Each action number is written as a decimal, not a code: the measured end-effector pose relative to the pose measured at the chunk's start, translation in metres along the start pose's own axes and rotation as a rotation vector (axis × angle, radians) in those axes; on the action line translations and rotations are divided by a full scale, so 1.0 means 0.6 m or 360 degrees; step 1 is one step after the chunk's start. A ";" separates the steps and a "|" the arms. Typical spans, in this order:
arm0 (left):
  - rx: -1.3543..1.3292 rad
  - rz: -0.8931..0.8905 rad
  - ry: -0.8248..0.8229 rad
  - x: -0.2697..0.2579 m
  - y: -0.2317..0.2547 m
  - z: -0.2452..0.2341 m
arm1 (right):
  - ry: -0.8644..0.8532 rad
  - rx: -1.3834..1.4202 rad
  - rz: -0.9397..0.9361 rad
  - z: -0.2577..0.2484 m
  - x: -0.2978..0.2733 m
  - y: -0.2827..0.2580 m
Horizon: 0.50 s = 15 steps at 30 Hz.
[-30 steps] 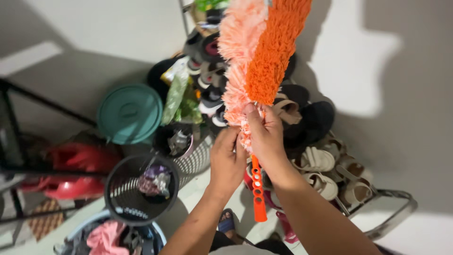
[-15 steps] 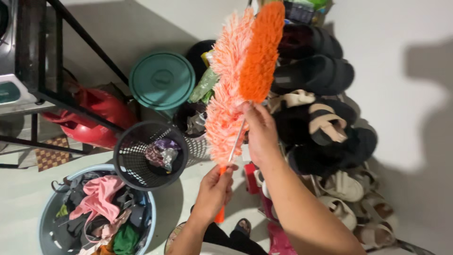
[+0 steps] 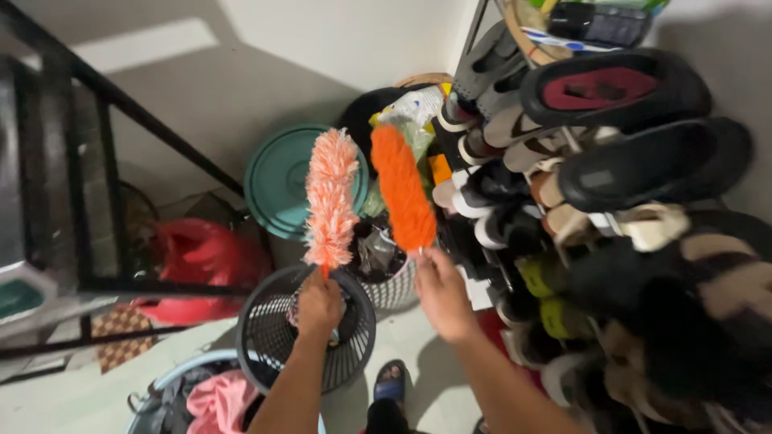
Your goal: The person uses an orange duster to clean several pairs of shoes on a multi-tiered shoe rack. They remove each shoe, dust it, and return it to the rack, repeating the process for multiple pairs.
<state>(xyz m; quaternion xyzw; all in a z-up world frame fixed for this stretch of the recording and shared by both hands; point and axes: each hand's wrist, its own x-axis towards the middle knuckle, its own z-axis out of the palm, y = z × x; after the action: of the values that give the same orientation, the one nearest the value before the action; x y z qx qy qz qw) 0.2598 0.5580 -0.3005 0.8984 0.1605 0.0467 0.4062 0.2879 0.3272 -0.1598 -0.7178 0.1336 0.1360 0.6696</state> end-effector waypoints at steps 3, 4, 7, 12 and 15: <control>0.0174 -0.0176 -0.0103 0.080 -0.086 0.047 | -0.0009 -0.0055 -0.0118 0.028 0.018 0.070; 0.0248 -0.0160 -0.0125 0.103 -0.112 0.065 | -0.0009 -0.0041 -0.0176 0.032 0.024 0.087; 0.0522 -0.0003 -0.0168 0.156 -0.183 0.109 | 0.0050 -0.0298 0.0126 0.035 0.036 0.121; 0.0577 -0.0078 -0.0280 0.187 -0.225 0.128 | 0.0113 -0.0323 0.0296 0.027 0.029 0.138; 0.0421 -0.0159 -0.0281 0.170 -0.147 0.100 | 0.0107 -0.0073 0.0216 0.006 -0.002 0.106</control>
<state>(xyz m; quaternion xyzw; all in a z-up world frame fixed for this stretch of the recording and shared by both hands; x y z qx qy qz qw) 0.3467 0.6032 -0.4109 0.9355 0.1734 -0.0742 0.2988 0.2627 0.3266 -0.2183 -0.7265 0.2011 0.1599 0.6373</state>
